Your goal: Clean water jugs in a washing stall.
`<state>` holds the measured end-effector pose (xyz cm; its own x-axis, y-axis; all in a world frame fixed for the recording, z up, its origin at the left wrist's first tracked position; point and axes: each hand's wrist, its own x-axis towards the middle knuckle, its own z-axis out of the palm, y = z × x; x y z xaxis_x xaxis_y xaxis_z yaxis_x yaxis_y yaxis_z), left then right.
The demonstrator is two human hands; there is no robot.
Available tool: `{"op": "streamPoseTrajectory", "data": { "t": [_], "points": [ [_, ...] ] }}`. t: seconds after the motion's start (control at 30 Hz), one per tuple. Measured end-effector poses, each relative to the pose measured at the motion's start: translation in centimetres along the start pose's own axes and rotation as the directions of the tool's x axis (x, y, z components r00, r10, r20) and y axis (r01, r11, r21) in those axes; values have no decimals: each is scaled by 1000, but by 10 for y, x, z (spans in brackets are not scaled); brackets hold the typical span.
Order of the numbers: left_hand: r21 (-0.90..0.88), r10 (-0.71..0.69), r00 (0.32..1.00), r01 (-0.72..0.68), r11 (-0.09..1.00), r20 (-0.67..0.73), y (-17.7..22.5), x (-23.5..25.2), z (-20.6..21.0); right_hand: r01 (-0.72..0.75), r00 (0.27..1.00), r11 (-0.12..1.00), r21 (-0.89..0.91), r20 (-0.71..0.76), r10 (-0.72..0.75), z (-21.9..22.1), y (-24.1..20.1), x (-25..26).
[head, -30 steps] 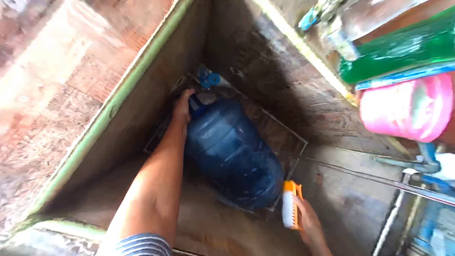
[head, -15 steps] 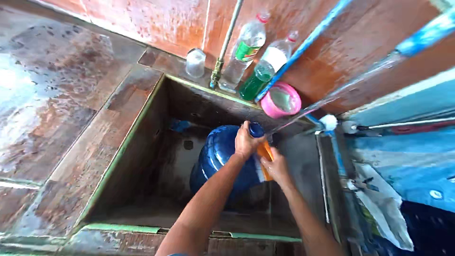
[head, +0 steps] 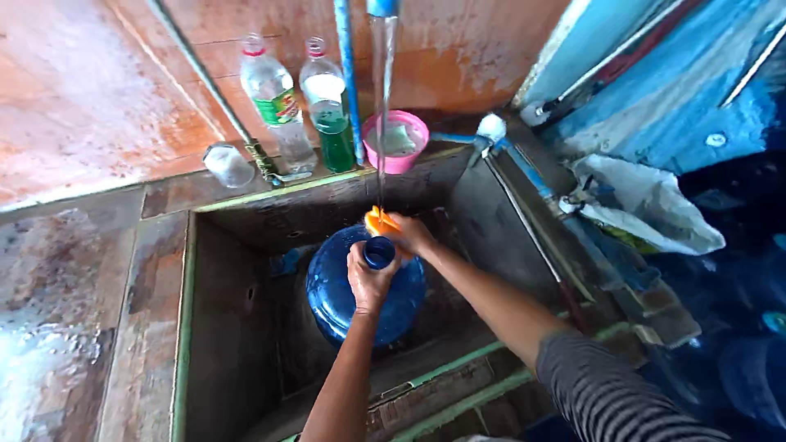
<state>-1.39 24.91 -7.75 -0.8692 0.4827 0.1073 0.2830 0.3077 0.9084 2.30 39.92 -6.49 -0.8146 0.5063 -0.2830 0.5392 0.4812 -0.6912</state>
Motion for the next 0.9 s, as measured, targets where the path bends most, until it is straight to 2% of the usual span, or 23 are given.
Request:
{"op": "streamPoseTrajectory", "data": {
  "t": [0.07, 0.1, 0.17, 0.23, 0.27, 0.3, 0.33, 0.4, 0.43, 0.47, 0.57, 0.7, 0.8, 0.9],
  "points": [
    [-43, 12, 992, -7, 999, 122, -6, 5, -14, 46, 997, 999, 28, -57, -45, 8, 6, 3],
    [-53, 1, 993, 6, 999, 121, -7, 13, -22, 70, 996, 997, 31, -55, -68, 14, 7, -17],
    [-34, -63, 998, 61, 998, -32, -8, 24, -27, 93, 995, 990, 106, -32, -90, 39, 23, -76],
    [0, -111, 974, 113, 994, -196, -5, 30, -19, 16, 997, 981, 192, 77, -31, 52, 40, -129],
    [43, -105, 979, 114, 993, -175, 1, 31, -16, -47, 988, 980, 192, 157, 16, 49, 46, -145],
    [108, -91, 994, 98, 989, -66, 9, 33, -15, -92, 978, 978, 186, 200, 54, 46, 53, -157],
    [176, -77, 992, 59, 983, 101, 18, 36, -13, -121, 978, 974, 194, 189, 84, 39, 61, -165],
    [224, -66, 920, -24, 974, 386, 32, 46, 3, -166, 985, 963, 213, 75, 153, 16, 75, -176],
    [220, -55, 894, -50, 974, 445, 37, 48, 13, -185, 982, 957, 225, 10, 188, 3, 79, -180],
    [210, -43, 894, -57, 976, 446, 39, 47, 22, -197, 976, 952, 235, -49, 214, -10, 84, -183],
    [211, -19, 956, -45, 976, 293, 43, 28, 29, -259, 953, 940, 220, -99, 286, -45, 101, -191],
    [120, -10, 994, -3, 993, 111, 25, -18, -18, -358, 933, 922, 144, 20, 359, -66, 127, -189],
    [5, -81, 997, 81, 997, 11, 5, -53, -52, -338, 938, 940, 47, 104, 332, -67, 134, -161],
    [-84, -208, 968, 198, 977, -140, -4, -82, -55, -218, 969, 972, -92, 101, 227, -83, 113, -119]
  ]
}}
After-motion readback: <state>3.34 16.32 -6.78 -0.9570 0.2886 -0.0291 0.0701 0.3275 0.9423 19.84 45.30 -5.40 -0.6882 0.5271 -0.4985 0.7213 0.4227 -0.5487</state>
